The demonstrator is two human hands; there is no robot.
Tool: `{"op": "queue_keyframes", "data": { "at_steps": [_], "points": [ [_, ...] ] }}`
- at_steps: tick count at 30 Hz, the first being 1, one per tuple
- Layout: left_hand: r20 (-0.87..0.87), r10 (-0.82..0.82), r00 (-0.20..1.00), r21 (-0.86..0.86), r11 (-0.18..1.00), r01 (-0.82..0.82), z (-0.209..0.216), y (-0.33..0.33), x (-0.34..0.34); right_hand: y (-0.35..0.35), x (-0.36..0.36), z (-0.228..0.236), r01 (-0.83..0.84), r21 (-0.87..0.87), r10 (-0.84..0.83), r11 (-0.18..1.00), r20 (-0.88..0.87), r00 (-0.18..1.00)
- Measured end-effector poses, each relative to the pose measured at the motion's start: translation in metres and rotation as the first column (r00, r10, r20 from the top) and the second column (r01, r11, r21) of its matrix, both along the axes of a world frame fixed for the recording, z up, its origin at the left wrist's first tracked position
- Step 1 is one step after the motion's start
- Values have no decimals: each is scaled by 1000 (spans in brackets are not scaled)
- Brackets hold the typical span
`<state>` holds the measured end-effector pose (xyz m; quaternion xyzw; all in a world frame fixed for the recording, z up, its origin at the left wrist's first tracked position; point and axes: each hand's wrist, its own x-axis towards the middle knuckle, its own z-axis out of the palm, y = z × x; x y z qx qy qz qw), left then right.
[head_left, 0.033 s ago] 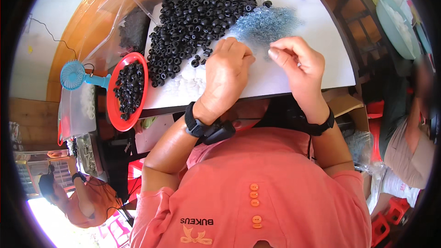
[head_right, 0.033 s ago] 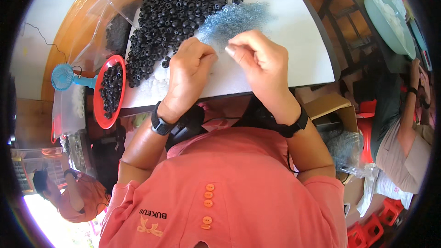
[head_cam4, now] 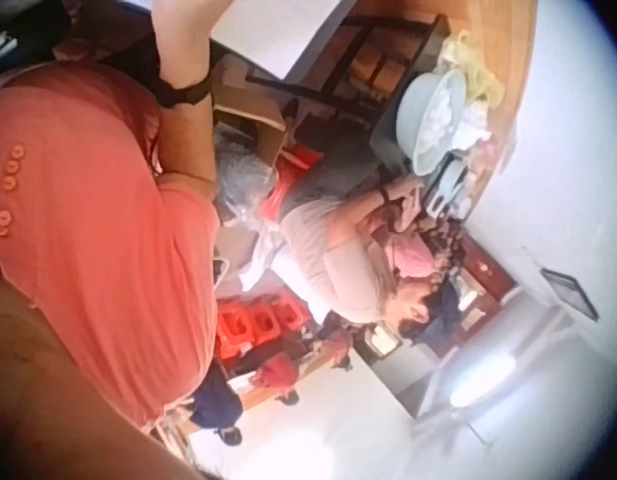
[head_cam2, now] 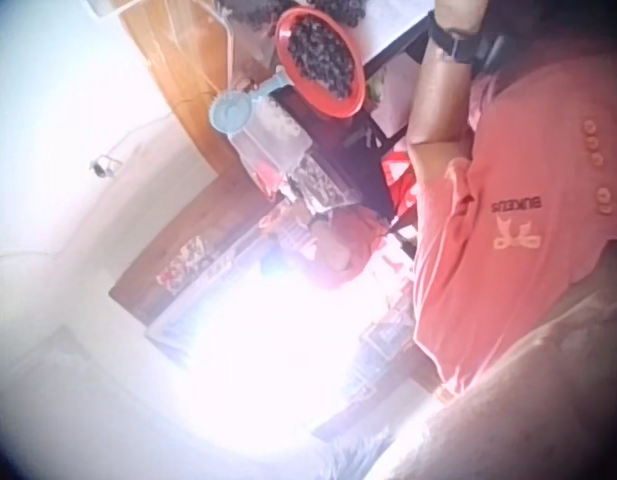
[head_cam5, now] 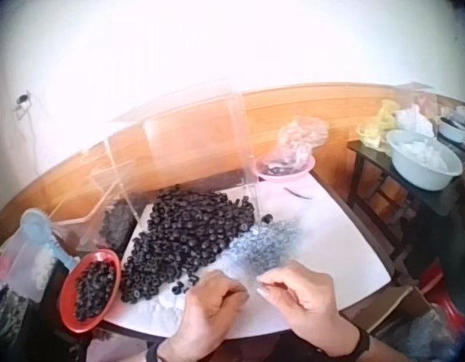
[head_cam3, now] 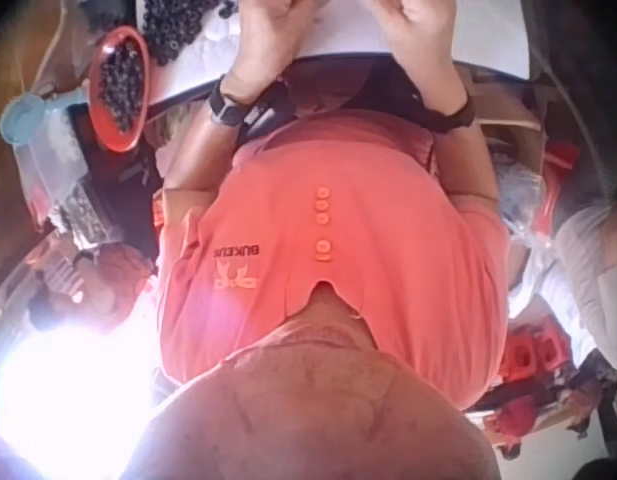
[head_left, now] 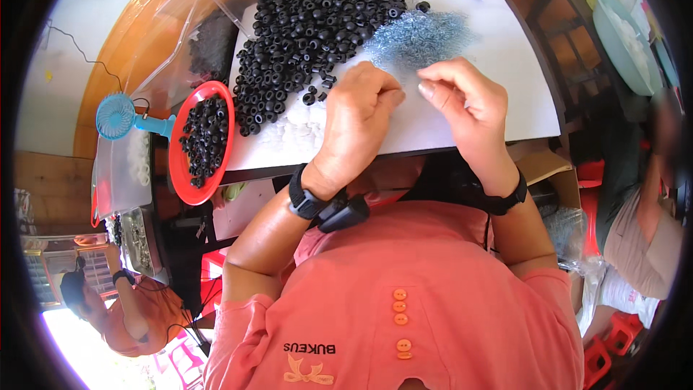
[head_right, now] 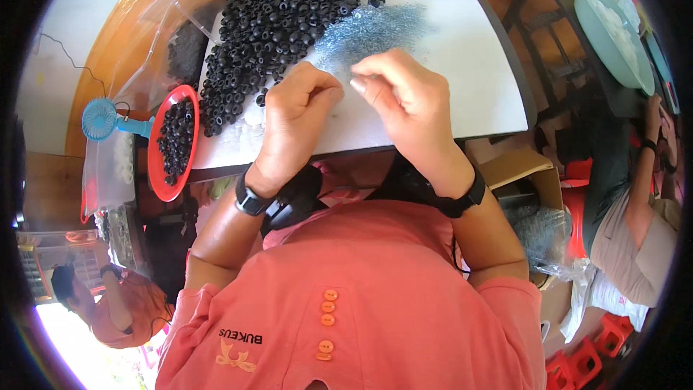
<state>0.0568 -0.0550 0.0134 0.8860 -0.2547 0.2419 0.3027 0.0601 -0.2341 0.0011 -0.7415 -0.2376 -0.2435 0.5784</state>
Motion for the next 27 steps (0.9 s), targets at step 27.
{"op": "queue_keyframes", "data": {
  "at_steps": [27],
  "points": [
    [-499,-591,634,-827,106,-552,19,14,-19,58,-2,0,36,-17,-30,999,287,958]
  ]
}}
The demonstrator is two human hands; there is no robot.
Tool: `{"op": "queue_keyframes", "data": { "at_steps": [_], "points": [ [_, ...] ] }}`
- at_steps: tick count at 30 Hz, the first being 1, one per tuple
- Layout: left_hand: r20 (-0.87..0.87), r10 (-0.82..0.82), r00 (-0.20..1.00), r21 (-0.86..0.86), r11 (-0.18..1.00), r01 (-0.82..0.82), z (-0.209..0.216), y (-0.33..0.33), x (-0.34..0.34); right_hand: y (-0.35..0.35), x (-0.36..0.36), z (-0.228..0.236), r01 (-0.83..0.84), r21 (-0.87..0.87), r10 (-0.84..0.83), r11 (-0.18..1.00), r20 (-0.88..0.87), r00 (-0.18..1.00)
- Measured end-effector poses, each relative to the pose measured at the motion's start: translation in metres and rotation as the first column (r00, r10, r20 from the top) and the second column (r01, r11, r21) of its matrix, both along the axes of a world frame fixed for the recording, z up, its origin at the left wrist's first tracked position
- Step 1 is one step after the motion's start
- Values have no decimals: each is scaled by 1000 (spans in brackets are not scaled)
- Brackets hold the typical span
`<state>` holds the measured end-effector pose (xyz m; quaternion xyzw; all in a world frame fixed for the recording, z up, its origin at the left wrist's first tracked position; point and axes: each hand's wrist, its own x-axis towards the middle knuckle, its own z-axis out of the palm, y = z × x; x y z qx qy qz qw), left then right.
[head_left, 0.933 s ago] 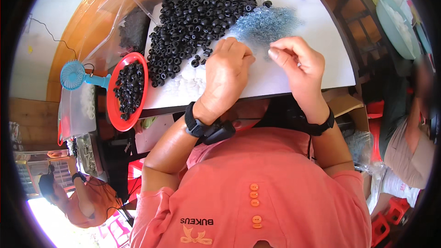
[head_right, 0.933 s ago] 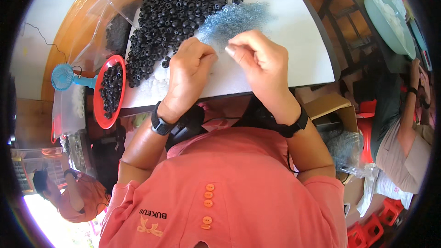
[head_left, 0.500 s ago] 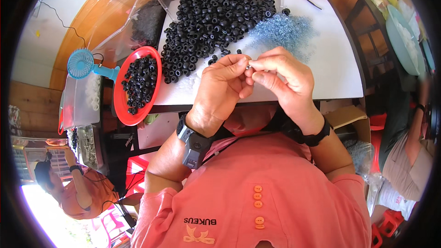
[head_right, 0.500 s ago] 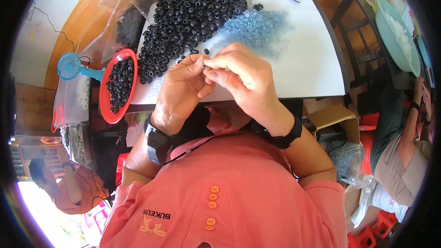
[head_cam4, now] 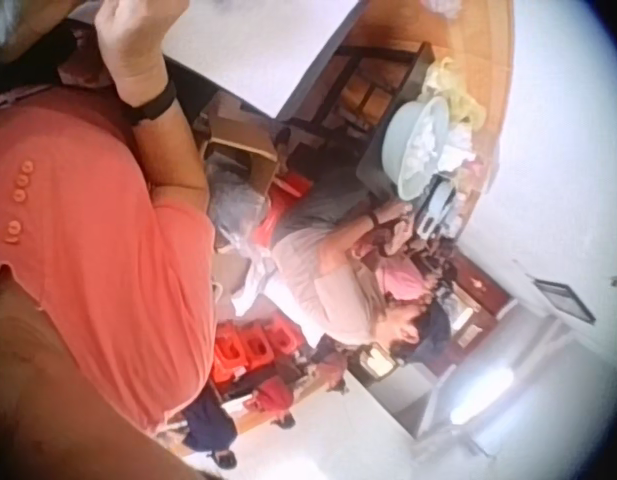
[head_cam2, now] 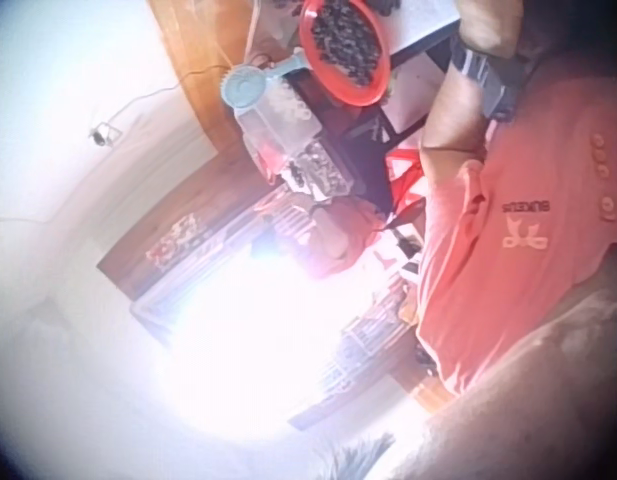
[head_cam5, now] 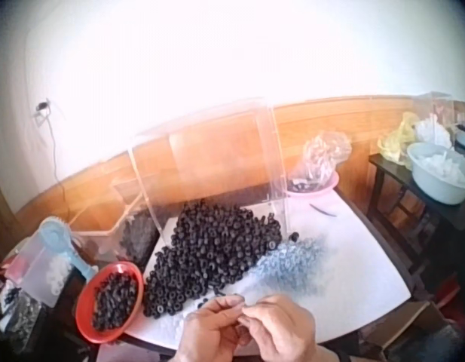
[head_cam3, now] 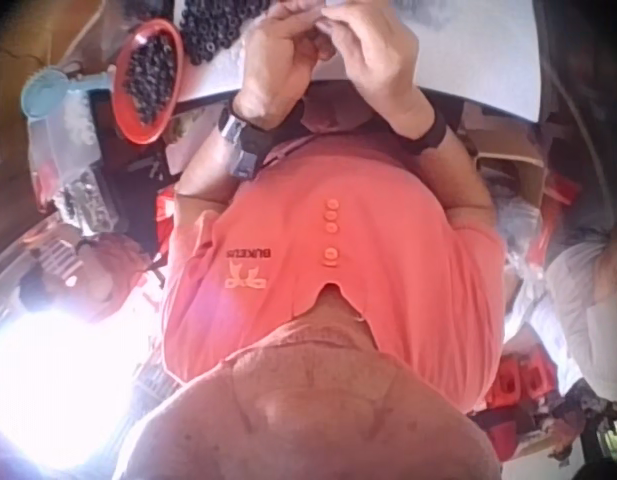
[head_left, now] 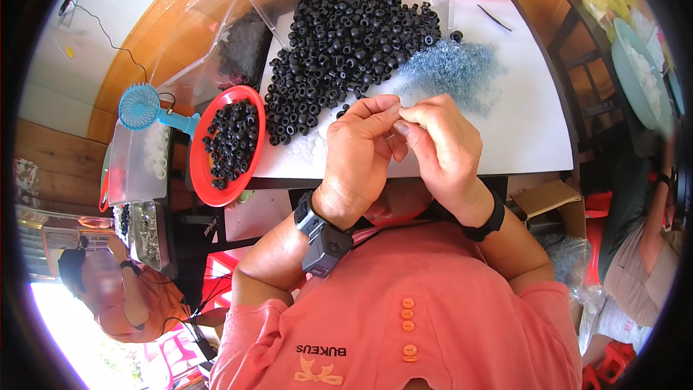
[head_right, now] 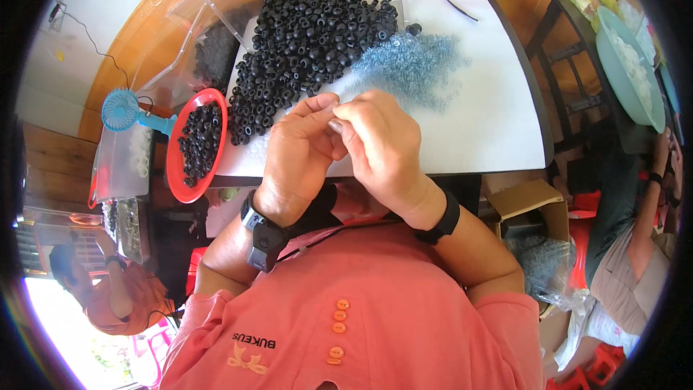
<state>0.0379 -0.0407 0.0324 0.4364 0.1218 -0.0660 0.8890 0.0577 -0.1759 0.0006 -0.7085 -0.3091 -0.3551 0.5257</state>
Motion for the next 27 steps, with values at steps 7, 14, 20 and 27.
{"op": "queue_keyframes", "data": {
  "at_steps": [7,14,20,27],
  "points": [
    [11,-51,999,207,977,47,14,1,11,-7,1,-2,-210,437,388,874,-371,844],
    [512,-462,724,649,-345,-678,12,39,99,-11,1,-6,-158,491,374,857,-380,846],
    [232,-495,837,756,-451,-475,-15,45,115,-15,-2,-5,-160,439,355,884,-409,841],
    [253,-663,705,689,-388,-612,-19,40,89,-14,-5,-5,-147,436,348,888,-428,834]
  ]
}}
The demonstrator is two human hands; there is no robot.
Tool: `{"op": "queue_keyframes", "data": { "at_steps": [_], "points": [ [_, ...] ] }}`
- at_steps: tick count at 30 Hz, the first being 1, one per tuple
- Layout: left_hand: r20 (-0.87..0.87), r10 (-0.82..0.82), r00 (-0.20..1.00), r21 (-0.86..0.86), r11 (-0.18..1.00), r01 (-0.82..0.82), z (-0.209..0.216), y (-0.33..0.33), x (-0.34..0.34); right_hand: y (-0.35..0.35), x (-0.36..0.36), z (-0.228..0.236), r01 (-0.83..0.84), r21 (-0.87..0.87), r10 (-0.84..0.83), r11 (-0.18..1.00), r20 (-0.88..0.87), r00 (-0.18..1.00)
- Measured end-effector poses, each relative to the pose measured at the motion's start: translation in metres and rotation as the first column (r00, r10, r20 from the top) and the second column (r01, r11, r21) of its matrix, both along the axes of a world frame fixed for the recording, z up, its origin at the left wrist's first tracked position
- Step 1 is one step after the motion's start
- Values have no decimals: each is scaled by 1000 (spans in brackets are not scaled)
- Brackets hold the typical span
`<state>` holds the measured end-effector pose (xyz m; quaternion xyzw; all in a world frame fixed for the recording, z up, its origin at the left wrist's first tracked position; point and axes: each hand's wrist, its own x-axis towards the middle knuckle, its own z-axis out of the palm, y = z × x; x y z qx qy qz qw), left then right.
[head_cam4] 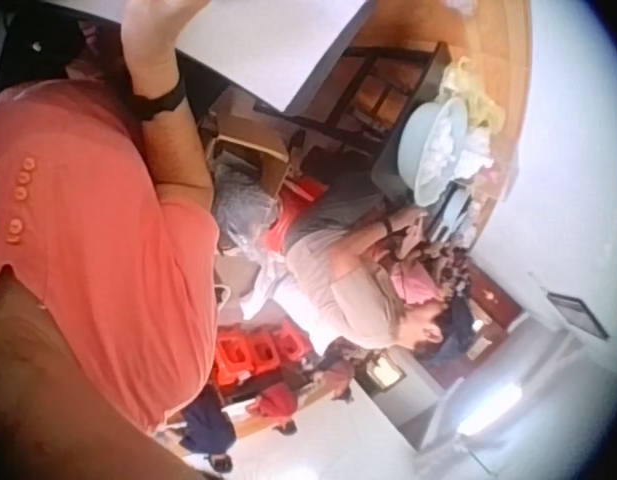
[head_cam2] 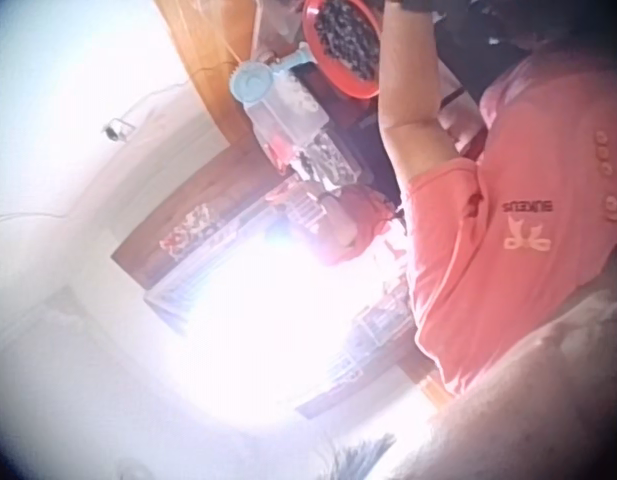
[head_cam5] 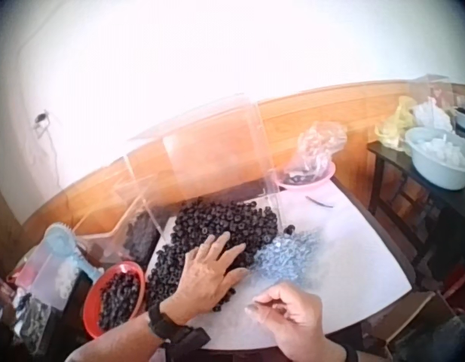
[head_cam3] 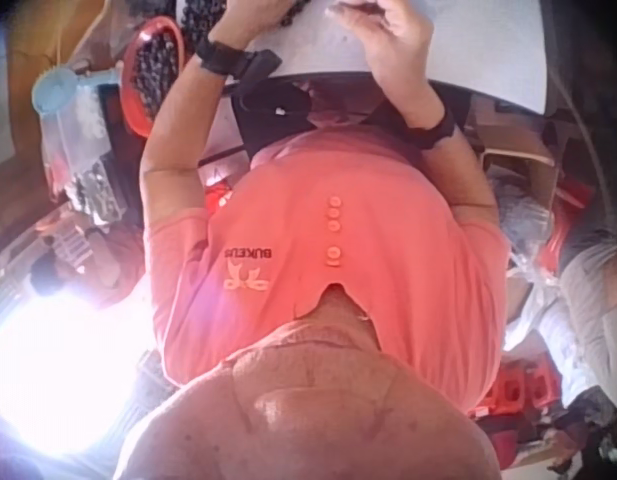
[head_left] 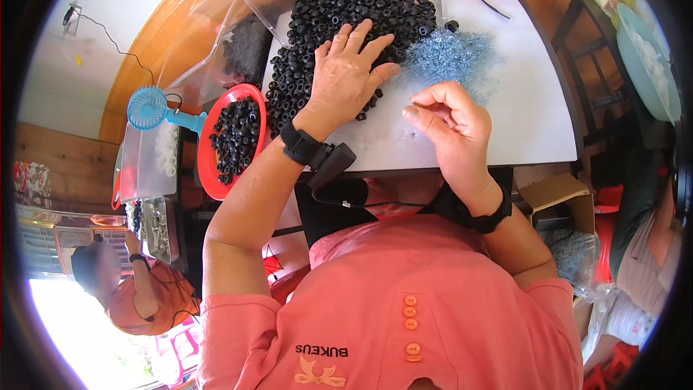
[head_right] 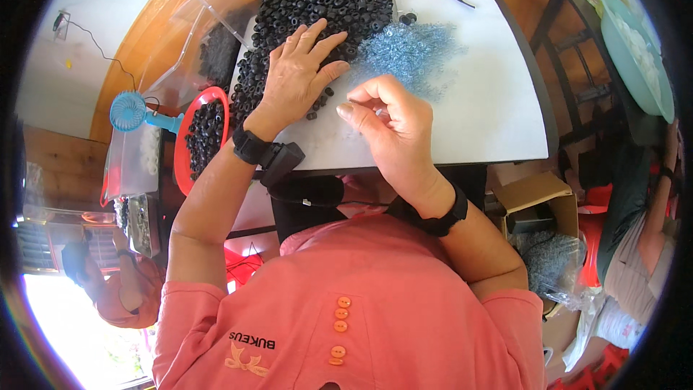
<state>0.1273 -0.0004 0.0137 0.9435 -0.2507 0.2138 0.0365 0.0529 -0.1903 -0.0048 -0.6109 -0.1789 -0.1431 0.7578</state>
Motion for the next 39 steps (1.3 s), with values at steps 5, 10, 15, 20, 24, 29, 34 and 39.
{"op": "queue_keyframes", "data": {
  "at_steps": [5,10,15,20,24,29,34,39],
  "points": [
    [51,-44,998,-34,998,46,-1,5,-16,2,2,-2,-7,-18,7,1000,-5,1000],
    [23,-77,997,-124,989,79,0,7,-36,1,2,-3,-14,-49,13,999,-20,1000],
    [-2,-86,996,-126,988,85,3,15,-57,1,0,-2,0,-94,-1,996,-9,1000],
    [-15,-94,995,-114,989,91,8,23,-76,3,-1,-4,11,-93,-11,996,0,1000],
    [-10,-116,993,-78,990,115,7,29,-82,3,-2,-3,6,-93,-6,996,0,1000],
    [31,-85,996,-45,995,87,8,34,-80,2,-1,-5,1,-94,-1,996,-2,1000],
    [54,27,998,-80,997,-23,6,41,-76,3,-1,-5,11,-93,-10,996,15,1000],
    [32,89,995,-142,986,-84,8,39,-85,3,-4,-2,14,-5,-14,1000,17,1000]
  ]
}}
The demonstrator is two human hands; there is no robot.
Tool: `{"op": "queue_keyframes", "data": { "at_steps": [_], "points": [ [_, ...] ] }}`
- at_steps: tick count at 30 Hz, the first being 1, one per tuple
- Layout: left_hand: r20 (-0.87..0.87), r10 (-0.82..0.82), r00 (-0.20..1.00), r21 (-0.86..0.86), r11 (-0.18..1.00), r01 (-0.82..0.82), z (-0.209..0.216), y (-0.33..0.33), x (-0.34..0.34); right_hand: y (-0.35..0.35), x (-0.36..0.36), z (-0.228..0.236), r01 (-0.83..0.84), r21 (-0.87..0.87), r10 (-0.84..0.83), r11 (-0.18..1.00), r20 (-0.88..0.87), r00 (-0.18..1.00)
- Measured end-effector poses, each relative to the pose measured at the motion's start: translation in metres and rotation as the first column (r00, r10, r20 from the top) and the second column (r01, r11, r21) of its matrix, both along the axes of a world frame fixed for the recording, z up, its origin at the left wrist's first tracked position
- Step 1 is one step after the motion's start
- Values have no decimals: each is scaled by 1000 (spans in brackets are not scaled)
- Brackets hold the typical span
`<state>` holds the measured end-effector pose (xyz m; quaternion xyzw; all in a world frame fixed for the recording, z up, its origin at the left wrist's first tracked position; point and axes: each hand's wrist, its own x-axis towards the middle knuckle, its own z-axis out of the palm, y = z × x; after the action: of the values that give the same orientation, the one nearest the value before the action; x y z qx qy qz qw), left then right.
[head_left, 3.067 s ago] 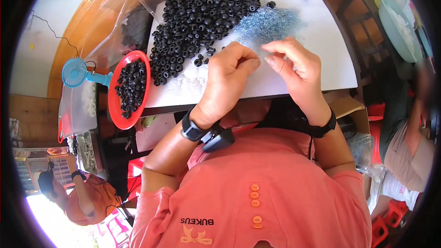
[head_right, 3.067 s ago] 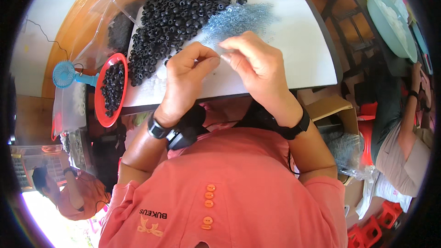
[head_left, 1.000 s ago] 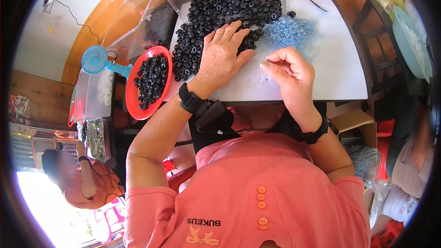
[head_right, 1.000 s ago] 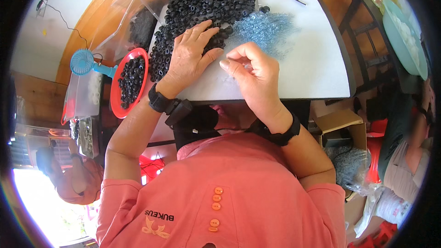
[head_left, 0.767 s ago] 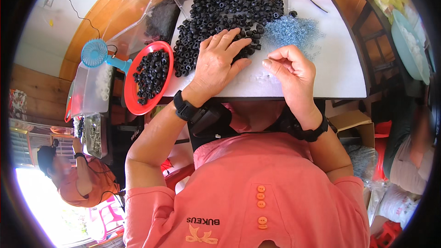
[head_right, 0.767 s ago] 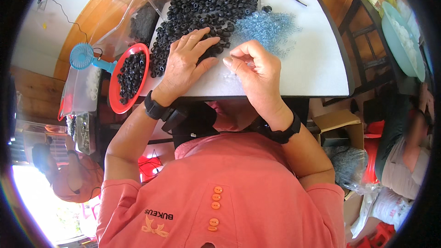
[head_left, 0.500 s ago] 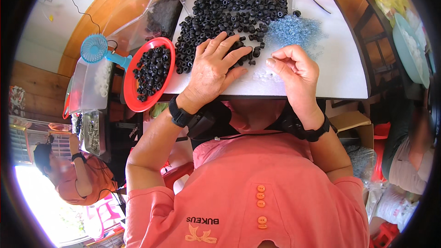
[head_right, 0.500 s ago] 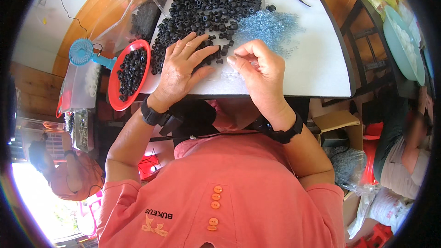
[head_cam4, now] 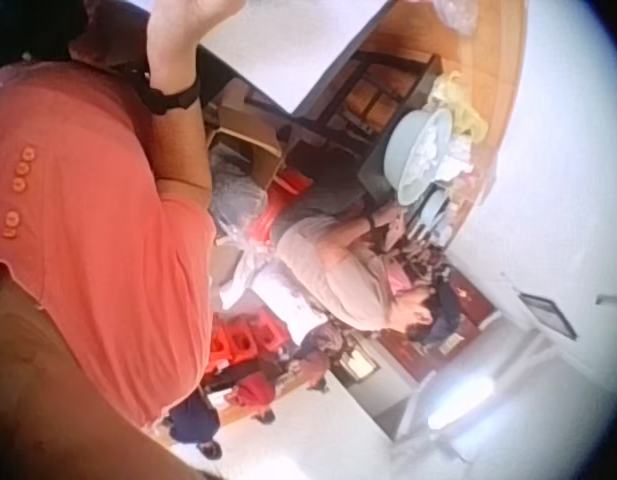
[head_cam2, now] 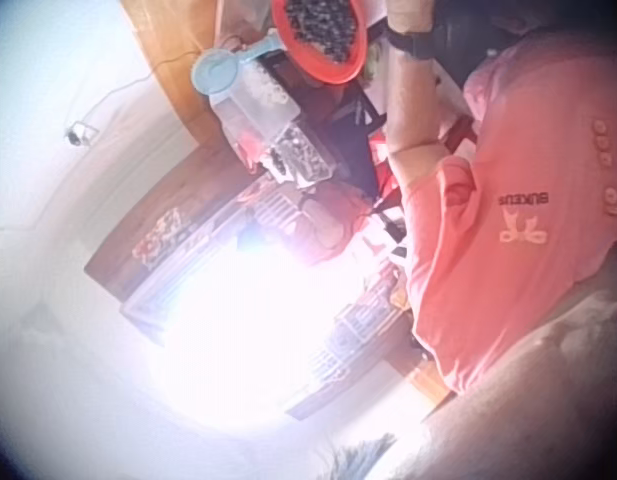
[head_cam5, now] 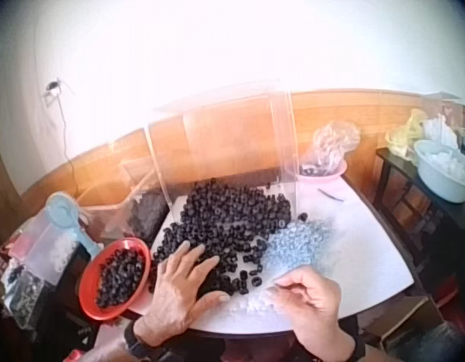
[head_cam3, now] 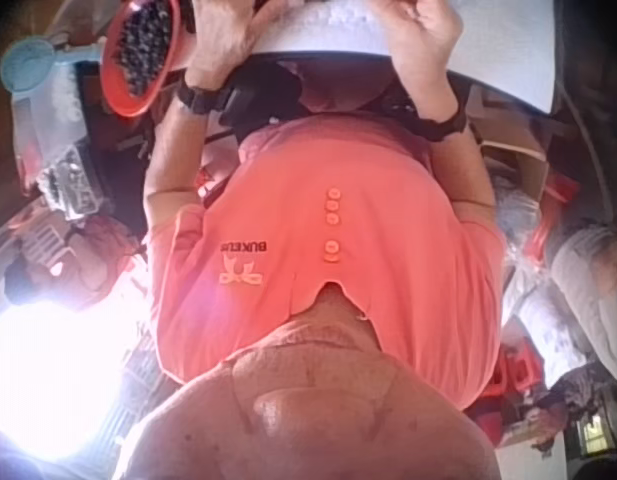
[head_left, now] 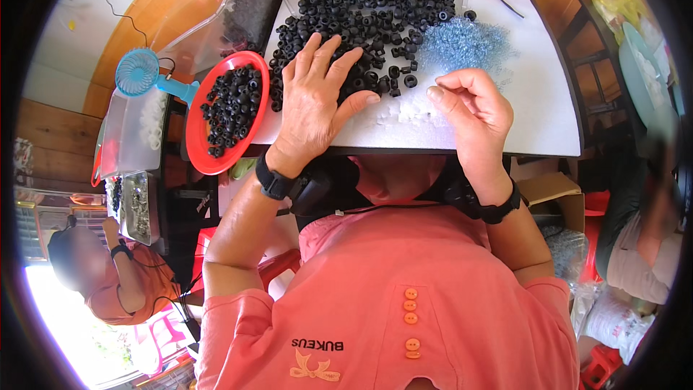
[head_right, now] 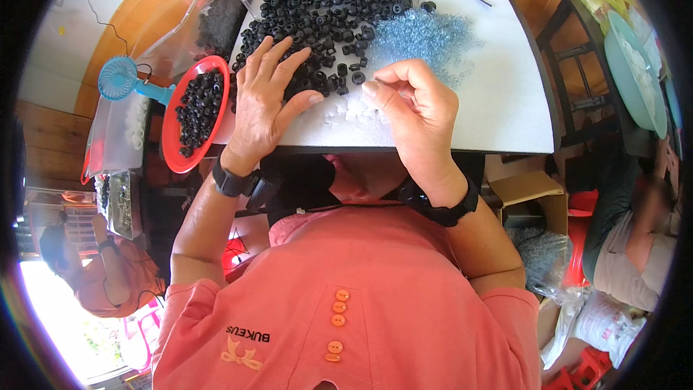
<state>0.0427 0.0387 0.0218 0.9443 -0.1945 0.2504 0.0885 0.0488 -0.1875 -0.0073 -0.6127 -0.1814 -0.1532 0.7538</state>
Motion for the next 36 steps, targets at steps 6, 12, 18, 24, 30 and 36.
{"op": "queue_keyframes", "data": {
  "at_steps": [6,12,18,24,30,36],
  "points": [
    [111,0,994,-247,969,28,-8,2,-31,-1,-1,1,-24,29,24,999,-11,1000],
    [169,14,986,-339,940,45,-13,-11,-39,-2,-1,1,19,-4,-19,1000,8,1000],
    [164,-197,967,-292,926,238,0,-58,-11,-5,-3,9,38,93,-27,995,-112,993],
    [97,-146,984,118,984,135,-5,-72,22,-14,-6,2,-9,138,25,990,-111,994],
    [188,-199,962,120,976,179,2,-74,14,-19,-6,0,-39,150,55,988,-106,993],
    [-69,-209,975,-139,970,198,-10,-75,-22,-18,-7,-1,-80,107,91,991,-103,991]
  ]
}}
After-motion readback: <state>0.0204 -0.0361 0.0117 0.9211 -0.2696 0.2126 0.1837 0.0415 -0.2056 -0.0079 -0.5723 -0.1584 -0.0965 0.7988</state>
